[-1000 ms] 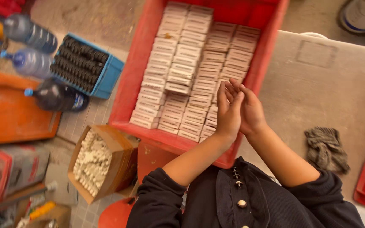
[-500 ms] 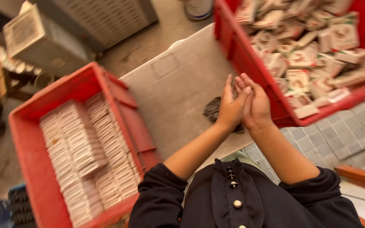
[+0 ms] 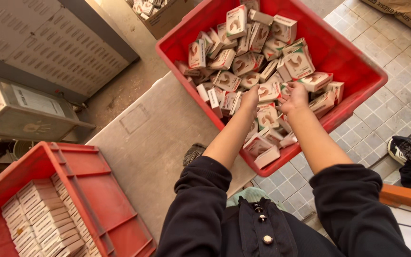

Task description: The person picks up a small box, wipes it with a cloth, and places it into a larger red crate among other similar boxes.

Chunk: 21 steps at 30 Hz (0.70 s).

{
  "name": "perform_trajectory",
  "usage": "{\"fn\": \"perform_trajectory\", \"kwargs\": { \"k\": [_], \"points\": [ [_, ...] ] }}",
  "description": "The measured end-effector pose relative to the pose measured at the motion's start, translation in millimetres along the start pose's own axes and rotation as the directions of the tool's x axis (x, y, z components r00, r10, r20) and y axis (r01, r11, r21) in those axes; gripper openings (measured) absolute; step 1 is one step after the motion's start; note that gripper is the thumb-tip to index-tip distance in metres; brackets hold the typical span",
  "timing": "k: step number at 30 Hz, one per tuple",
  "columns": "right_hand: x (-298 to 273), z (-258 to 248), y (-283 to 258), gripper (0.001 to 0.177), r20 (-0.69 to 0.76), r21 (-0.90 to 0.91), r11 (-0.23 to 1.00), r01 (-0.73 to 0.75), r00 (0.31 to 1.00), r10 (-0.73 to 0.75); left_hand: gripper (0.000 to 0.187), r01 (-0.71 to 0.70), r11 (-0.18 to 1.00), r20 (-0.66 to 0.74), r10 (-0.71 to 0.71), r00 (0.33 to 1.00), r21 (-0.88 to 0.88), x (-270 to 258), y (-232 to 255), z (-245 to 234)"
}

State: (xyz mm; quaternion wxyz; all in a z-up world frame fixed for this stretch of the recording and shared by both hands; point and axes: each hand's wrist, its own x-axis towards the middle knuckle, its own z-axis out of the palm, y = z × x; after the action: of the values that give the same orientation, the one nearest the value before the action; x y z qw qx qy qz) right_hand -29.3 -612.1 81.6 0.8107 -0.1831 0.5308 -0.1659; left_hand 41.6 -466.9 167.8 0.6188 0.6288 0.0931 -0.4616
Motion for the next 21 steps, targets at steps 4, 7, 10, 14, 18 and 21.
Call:
{"fn": "perform_trajectory", "kwargs": {
  "k": [4,7,10,14,18,21],
  "points": [
    [33.5,29.5,-7.0,0.062,-0.168,-0.251,0.967,0.032,0.983,-0.077,0.072,-0.047,0.997,-0.109,0.053,0.993,0.055,40.7,3.9,25.5],
    [60.6,31.2,11.4,0.055,-0.195,-0.688,0.725,0.028,0.955,-0.222,0.062,-0.092,0.996,-0.207,0.086,0.975,-0.02,103.7,-25.7,30.5],
    [22.1,42.0,6.9,0.047,-0.061,-0.854,0.51,0.099,0.956,-0.287,0.076,0.002,0.945,-0.266,0.089,0.96,0.327,95.5,-20.0,37.8],
    [-18.3,60.5,-0.4,0.056,-0.06,-0.871,0.484,0.088,0.958,-0.282,0.076,0.06,0.945,-0.183,0.0,0.983,0.322,116.3,-26.0,29.2],
    [-54.7,81.8,-4.3,0.061,-0.123,-0.618,0.785,0.029,0.983,-0.133,0.072,-0.066,0.991,-0.123,0.08,0.989,0.114,86.2,-12.3,30.2],
    [-7.6,68.5,-13.2,0.074,-0.145,-0.349,0.935,0.054,0.983,-0.111,0.081,-0.206,0.957,-0.039,0.219,0.975,0.205,-14.4,58.3,44.9]
  ]
}}
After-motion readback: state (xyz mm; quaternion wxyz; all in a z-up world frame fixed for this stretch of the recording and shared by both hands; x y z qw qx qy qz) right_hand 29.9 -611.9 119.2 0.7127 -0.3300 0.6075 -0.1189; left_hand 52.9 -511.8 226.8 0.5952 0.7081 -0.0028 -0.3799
